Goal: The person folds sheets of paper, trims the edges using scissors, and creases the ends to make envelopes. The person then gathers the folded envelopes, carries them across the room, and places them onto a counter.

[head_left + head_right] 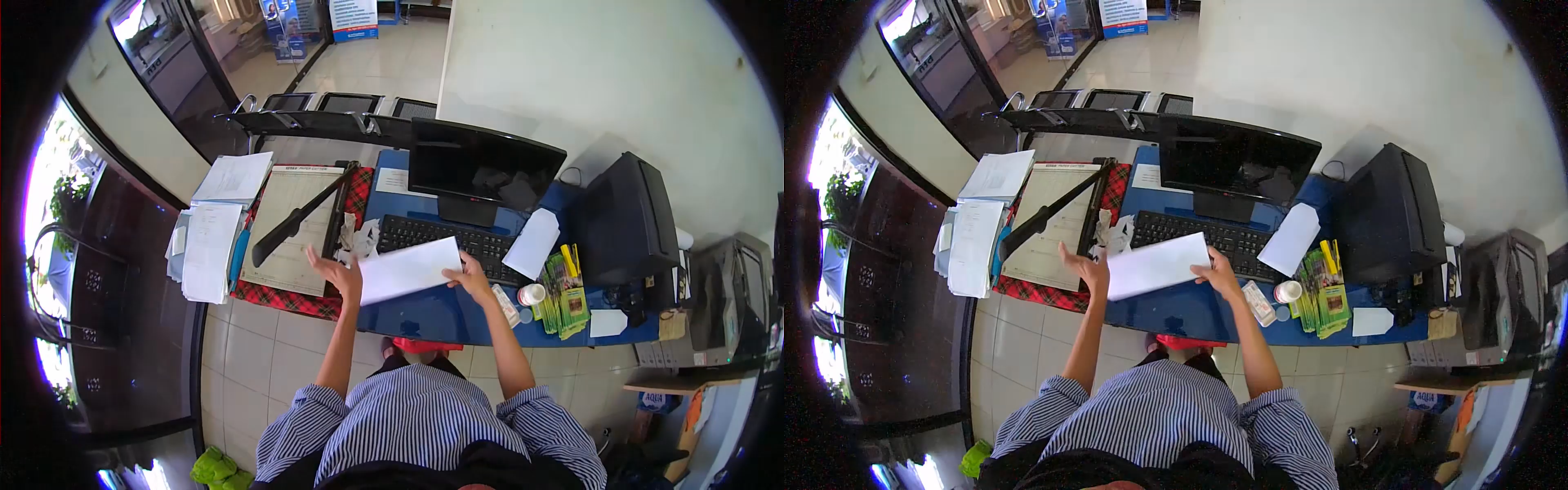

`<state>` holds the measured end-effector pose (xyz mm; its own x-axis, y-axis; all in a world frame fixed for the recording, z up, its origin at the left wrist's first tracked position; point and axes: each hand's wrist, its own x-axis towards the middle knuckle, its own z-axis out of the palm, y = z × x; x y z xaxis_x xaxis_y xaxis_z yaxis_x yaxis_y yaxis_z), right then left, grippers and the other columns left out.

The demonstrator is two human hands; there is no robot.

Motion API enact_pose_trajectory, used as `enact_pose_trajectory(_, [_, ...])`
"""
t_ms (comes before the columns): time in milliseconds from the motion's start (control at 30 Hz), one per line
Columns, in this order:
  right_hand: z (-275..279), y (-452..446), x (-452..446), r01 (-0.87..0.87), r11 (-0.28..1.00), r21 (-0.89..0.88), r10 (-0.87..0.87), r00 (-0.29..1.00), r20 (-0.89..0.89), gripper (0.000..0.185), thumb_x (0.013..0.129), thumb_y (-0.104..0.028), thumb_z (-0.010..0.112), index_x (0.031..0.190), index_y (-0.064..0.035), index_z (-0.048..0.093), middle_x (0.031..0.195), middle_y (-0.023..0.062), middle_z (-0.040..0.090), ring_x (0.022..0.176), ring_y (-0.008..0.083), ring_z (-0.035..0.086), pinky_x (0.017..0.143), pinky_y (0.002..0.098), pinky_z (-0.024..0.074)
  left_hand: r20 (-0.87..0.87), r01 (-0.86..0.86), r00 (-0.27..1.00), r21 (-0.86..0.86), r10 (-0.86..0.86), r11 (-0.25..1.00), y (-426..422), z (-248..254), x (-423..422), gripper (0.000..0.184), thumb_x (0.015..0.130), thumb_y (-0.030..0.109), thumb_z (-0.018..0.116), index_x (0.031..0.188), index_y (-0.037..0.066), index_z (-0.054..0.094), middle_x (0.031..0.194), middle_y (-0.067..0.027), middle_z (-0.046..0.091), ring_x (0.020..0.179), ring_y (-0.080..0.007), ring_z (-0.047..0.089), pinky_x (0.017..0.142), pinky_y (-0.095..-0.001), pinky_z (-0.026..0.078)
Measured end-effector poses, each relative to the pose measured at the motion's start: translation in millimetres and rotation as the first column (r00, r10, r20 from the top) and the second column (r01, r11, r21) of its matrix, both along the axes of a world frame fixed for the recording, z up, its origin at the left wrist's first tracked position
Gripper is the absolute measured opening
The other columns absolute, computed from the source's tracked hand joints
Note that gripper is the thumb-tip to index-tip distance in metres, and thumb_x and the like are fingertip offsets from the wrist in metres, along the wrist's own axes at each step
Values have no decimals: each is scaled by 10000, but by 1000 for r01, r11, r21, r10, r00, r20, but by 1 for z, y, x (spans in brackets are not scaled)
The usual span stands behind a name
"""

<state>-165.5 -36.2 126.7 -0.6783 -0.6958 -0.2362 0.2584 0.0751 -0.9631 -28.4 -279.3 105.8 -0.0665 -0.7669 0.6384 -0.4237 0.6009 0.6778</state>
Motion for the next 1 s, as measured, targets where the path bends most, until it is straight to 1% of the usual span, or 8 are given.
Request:
enact_pose_trajectory(67, [12, 1, -7, -129, 991, 32, 129, 992, -8, 406, 780, -58, 685, 1154, -20, 534, 904, 81, 640, 673, 121, 575, 544, 207, 486, 134, 548, 798, 247, -588, 799, 11, 60, 9, 702, 715, 74, 717, 1324, 11, 373, 1248, -157, 469, 1139, -325, 457, 1002, -377, 338])
enact_pose_trajectory(167, [29, -5, -13, -487, 862, 139, 494, 869, -23, 388, 778, -46, 676, 1144, -26, 550, 880, 71, 643, 632, 113, 562, 509, 203, 459, -48, 706, 276, 688, -960, 169, 19, 40, 5, 623, 713, 153, 762, 1232, -17, 462, 1090, -132, 594, 972, -217, 570, 865, -315, 456])
enact_pose_trajectory(333, [17, -57, 2, -554, 832, 19, 553, 826, -106, 309, 802, -97, 655, 1095, -32, 578, 836, 59, 638, 604, 107, 545, 476, 205, 421, 20, 348, 335, 927, -942, 143, 22, 34, 31, 564, 708, 162, 768, 1168, -25, 501, 1003, -119, 626, 839, -174, 602, 740, -290, 505])
enact_pose_trajectory(400, [-7, -81, 14, -501, 864, 50, 503, 855, -122, 287, 807, -103, 640, 1079, -37, 575, 824, 62, 633, 596, 119, 546, 475, 219, 424, -102, 414, 570, 893, -815, 178, 6, -2, 58, 562, 682, 207, 785, 1091, -73, 520, 953, -168, 623, 774, -215, 627, 652, -288, 517])
enact_pose_trajectory(433, [-23, -91, 21, -431, 898, 85, 439, 887, -144, 265, 812, -108, 626, 1063, -41, 573, 812, 66, 627, 587, 130, 547, 474, 233, 428, -100, 409, 585, 893, -805, 186, 1, 3, 68, 562, 682, 207, 785, 1091, -73, 520, 953, -168, 623, 774, -215, 627, 652, -288, 517])
enact_pose_trajectory(500, [-44, -107, 33, -285, 947, 149, 311, 930, -196, 223, 822, -119, 596, 1031, -49, 568, 789, 73, 617, 571, 153, 549, 472, 260, 436, -325, 505, 754, 843, -571, 186, -7, 19, 89, 524, 698, 189, 767, 1087, -65, 524, 889, -141, 636, 684, -194, 622, 618, -281, 518])
enact_pose_trajectory(700, [-57, -140, 57, -377, 922, 92, 380, 924, -26, 218, 829, -103, 586, 1037, -44, 557, 785, 79, 610, 566, 159, 548, 473, 266, 441, -381, 508, 829, 818, -409, 269, -44, 5, 121, 434, 715, 152, 750, 1046, -49, 554, 836, -120, 640, 632, -165, 610, 549, -251, 503])
enact_pose_trajectory(1000, [-69, -138, 59, -369, 929, 27, 349, 898, 268, 210, 842, -74, 568, 1047, -36, 537, 779, 90, 596, 558, 169, 546, 475, 277, 449, -445, 519, 830, 837, -337, 174, -69, -6, 118, 385, 722, 162, 737, 981, -80, 587, 799, -144, 648, 595, -192, 614, 538, -266, 511])
